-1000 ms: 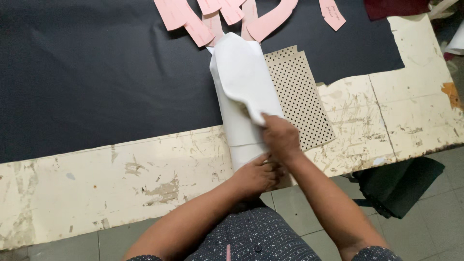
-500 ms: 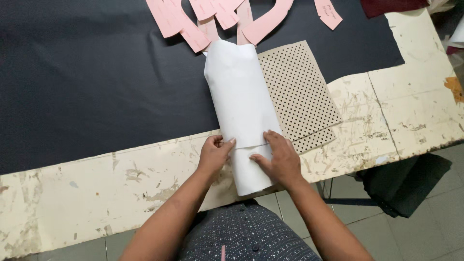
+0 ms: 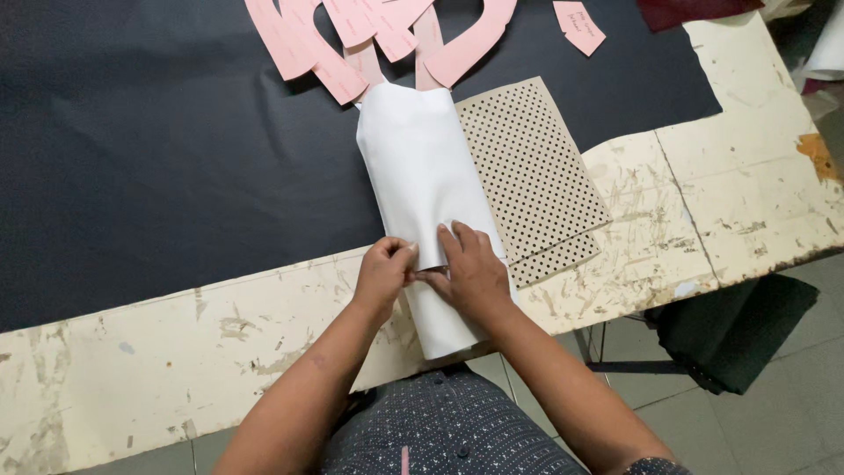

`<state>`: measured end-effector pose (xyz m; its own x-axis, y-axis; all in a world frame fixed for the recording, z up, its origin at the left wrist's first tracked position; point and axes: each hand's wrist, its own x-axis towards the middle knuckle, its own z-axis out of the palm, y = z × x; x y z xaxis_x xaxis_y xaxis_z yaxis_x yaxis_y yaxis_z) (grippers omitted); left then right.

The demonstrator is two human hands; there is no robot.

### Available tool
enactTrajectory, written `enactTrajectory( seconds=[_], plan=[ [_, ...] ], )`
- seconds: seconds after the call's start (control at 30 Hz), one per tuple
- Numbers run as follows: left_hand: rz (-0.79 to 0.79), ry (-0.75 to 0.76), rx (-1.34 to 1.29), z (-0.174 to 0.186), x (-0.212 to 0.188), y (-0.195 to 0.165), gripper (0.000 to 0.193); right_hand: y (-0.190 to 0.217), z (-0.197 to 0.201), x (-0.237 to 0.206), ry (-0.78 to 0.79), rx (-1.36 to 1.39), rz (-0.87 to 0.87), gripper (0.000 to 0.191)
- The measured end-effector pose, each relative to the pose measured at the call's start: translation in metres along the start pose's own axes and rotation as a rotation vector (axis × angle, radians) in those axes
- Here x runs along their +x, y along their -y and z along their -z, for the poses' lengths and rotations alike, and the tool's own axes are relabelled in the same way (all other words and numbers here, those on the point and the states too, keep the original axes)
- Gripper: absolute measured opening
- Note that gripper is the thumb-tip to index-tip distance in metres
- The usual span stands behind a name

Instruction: The person folds a black polka-dotted fabric on a table, then gathers and stacks several folded fabric pieces. They place a pink U-shaped template on the fabric, then unfold a white polka-dotted fabric and fold it into sections.

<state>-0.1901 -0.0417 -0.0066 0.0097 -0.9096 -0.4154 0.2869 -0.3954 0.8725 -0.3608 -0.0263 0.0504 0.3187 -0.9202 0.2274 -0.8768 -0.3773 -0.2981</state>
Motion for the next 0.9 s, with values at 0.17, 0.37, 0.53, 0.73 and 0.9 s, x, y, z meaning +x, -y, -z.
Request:
enactTrajectory(
  seconds=[0.17, 0.37, 0.53, 0.73, 0.9],
  plan=[
    [-0.127, -0.266, 0.203, 0.006, -0.017, 0.003, 0.049, -0.041, -0.013, 0.026, -0.214, 0.132, -0.025, 0.019],
    [0.068, -0.094, 0.231, -0.004, -0.046, 0.011, 0.083, -0.151, 0.026, 0.031, -0.560, 0.707, -0.936, 0.035],
    [0.172, -0.078, 0.168, -0.004, -0.043, 0.003, 0.080, -0.144, 0.037, -0.018, -0.544, 0.623, -1.024, 0.037],
    [0.125, -0.096, 0.209, -0.007, -0.035, 0.003, 0.073, -0.053, 0.010, -0.046, 0.261, 0.403, -0.721, 0.078],
    [-0.060, -0.198, 0.369, -0.001, -0.036, 0.012, 0.066, -0.038, 0.031, -0.023, 0.412, 0.713, -0.834, 0.081]
  ],
)
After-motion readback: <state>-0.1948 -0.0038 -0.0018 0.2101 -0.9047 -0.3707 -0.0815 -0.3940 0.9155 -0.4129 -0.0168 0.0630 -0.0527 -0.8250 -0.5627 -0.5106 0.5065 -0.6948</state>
